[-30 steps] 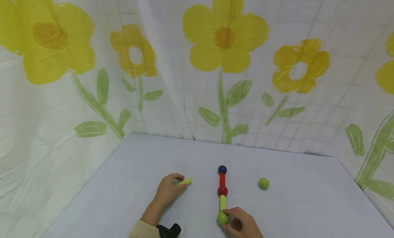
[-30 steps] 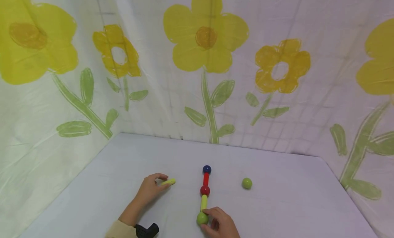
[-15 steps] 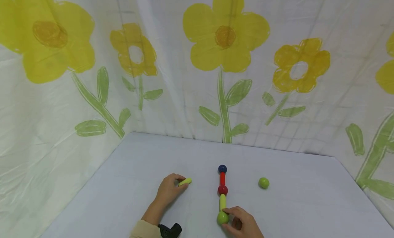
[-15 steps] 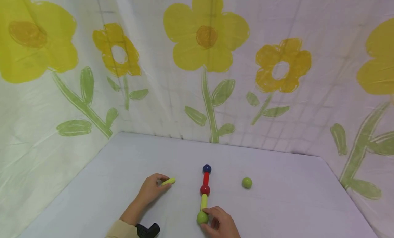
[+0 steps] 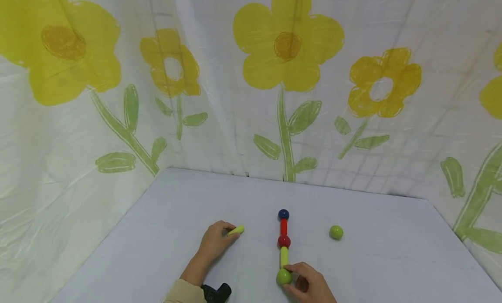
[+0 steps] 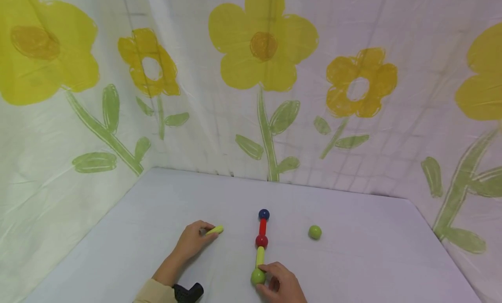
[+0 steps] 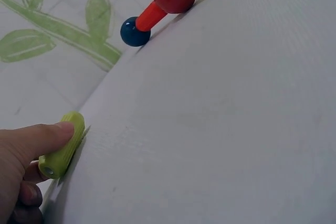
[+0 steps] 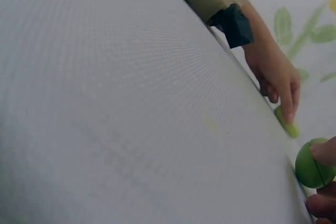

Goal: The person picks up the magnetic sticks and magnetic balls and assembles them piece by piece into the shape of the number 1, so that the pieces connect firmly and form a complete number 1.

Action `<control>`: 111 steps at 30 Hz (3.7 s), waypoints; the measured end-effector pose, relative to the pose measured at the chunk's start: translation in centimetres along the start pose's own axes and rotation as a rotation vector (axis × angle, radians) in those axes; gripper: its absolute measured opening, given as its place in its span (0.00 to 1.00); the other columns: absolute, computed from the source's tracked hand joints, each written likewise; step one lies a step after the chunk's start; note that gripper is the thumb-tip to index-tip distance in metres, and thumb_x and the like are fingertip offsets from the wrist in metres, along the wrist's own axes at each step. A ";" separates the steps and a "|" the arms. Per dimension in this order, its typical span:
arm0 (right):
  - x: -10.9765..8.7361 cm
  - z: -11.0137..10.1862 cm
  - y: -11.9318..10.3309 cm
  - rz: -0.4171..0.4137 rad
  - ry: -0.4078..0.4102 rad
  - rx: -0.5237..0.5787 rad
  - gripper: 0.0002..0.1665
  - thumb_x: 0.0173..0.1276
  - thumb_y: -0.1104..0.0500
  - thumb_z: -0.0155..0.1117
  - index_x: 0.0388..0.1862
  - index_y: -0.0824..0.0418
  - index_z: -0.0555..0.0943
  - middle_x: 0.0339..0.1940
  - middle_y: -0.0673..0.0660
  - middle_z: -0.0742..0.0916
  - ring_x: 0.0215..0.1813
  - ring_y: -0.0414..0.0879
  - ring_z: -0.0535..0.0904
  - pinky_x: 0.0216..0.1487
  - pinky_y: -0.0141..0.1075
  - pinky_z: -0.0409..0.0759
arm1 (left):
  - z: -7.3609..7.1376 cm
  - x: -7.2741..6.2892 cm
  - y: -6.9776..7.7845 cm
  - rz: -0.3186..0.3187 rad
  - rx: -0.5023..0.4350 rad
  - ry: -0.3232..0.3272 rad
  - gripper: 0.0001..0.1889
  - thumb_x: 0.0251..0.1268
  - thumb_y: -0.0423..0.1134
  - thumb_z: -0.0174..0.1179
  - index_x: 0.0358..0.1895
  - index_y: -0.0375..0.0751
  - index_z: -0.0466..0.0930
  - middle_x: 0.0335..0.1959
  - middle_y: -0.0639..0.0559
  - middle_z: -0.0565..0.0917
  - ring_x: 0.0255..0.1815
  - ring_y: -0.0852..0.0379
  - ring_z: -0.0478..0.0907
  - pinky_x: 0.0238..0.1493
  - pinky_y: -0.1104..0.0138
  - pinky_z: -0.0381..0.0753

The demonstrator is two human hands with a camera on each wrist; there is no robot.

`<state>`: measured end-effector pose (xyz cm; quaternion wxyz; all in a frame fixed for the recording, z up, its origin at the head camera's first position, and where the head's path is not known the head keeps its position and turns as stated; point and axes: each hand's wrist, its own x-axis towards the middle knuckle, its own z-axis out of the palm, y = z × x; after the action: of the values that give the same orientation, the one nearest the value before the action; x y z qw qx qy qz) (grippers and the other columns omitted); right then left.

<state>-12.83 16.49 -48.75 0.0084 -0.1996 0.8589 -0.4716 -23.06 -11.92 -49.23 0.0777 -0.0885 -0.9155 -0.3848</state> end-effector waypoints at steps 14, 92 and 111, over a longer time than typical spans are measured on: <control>0.2 0.0 0.0 0.006 -0.004 -0.031 0.22 0.61 0.55 0.72 0.52 0.63 0.81 0.38 0.47 0.81 0.29 0.31 0.70 0.30 0.28 0.74 | -0.5 0.3 0.1 -0.055 -0.156 -0.038 0.14 0.62 0.44 0.66 0.43 0.35 0.85 0.42 0.45 0.84 0.43 0.49 0.79 0.41 0.56 0.77; 4.8 -2.0 1.8 0.028 0.060 -0.106 0.21 0.59 0.60 0.73 0.51 0.63 0.82 0.43 0.55 0.84 0.27 0.34 0.70 0.27 0.30 0.72 | 3.0 -2.2 6.7 -0.213 -0.514 -0.585 0.09 0.66 0.39 0.62 0.40 0.35 0.82 0.17 0.58 0.74 0.13 0.64 0.62 0.17 0.74 0.60; 4.8 -1.9 1.7 0.029 0.055 -0.081 0.21 0.61 0.60 0.72 0.52 0.63 0.82 0.44 0.56 0.84 0.27 0.34 0.71 0.27 0.29 0.73 | 4.3 -2.7 7.6 -0.239 -0.493 -0.528 0.07 0.64 0.39 0.65 0.35 0.37 0.83 0.16 0.58 0.73 0.11 0.65 0.59 0.15 0.74 0.59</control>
<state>-18.23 17.13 -48.27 -0.0166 -0.1744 0.8799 -0.4416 -19.11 -3.91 -47.53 -0.2299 -0.0932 -0.7878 -0.5638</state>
